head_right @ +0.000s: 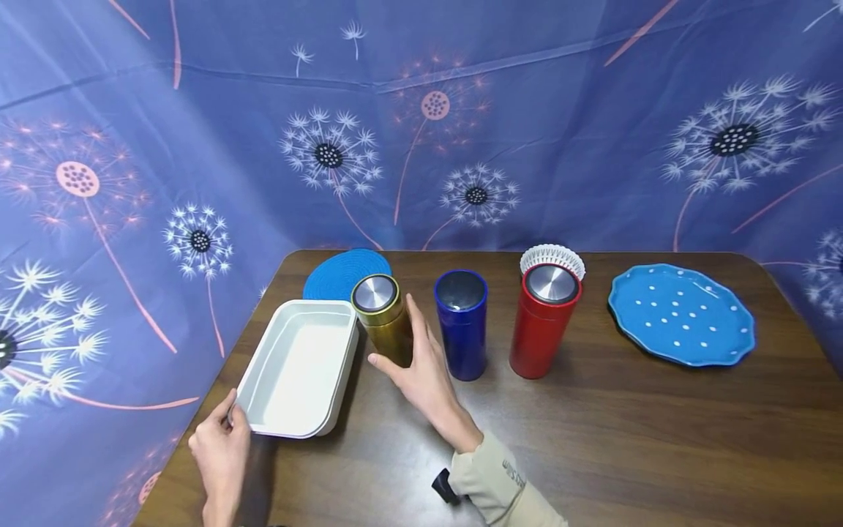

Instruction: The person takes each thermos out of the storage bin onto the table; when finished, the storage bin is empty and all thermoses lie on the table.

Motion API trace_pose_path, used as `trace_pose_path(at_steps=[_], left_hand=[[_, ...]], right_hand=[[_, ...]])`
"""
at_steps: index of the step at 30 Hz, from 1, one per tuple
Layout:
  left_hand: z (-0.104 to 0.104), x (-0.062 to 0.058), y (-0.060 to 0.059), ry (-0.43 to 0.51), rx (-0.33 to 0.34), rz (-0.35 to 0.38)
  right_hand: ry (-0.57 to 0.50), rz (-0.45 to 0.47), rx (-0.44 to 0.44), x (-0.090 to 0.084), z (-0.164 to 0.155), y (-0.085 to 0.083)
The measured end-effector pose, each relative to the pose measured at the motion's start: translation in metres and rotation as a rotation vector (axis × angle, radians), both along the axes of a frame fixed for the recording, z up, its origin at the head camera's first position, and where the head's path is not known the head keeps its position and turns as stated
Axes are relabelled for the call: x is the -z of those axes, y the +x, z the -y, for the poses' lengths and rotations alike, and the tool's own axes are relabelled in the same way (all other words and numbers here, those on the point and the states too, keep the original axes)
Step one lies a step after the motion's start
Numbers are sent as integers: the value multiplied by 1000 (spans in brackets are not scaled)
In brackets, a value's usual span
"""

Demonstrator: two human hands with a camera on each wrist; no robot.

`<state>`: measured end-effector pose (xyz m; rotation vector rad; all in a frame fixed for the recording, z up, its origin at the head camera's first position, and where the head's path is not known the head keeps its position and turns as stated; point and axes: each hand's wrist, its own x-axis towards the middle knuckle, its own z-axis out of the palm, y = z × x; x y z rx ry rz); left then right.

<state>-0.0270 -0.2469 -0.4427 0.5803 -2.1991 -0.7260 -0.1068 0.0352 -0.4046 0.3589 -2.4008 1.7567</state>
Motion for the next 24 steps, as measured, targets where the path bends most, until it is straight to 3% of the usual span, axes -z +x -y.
trace_pose_path(at_steps=[17, 21, 24], left_hand=[[8, -8, -2, 13, 34, 43], [10, -16, -2, 31, 87, 56], [7, -27, -7, 31, 166, 48]], right_hand=[[-71, 245, -134, 19, -40, 60], [-55, 320, -111, 17, -58, 76], [25, 334, -72, 14, -76, 84]])
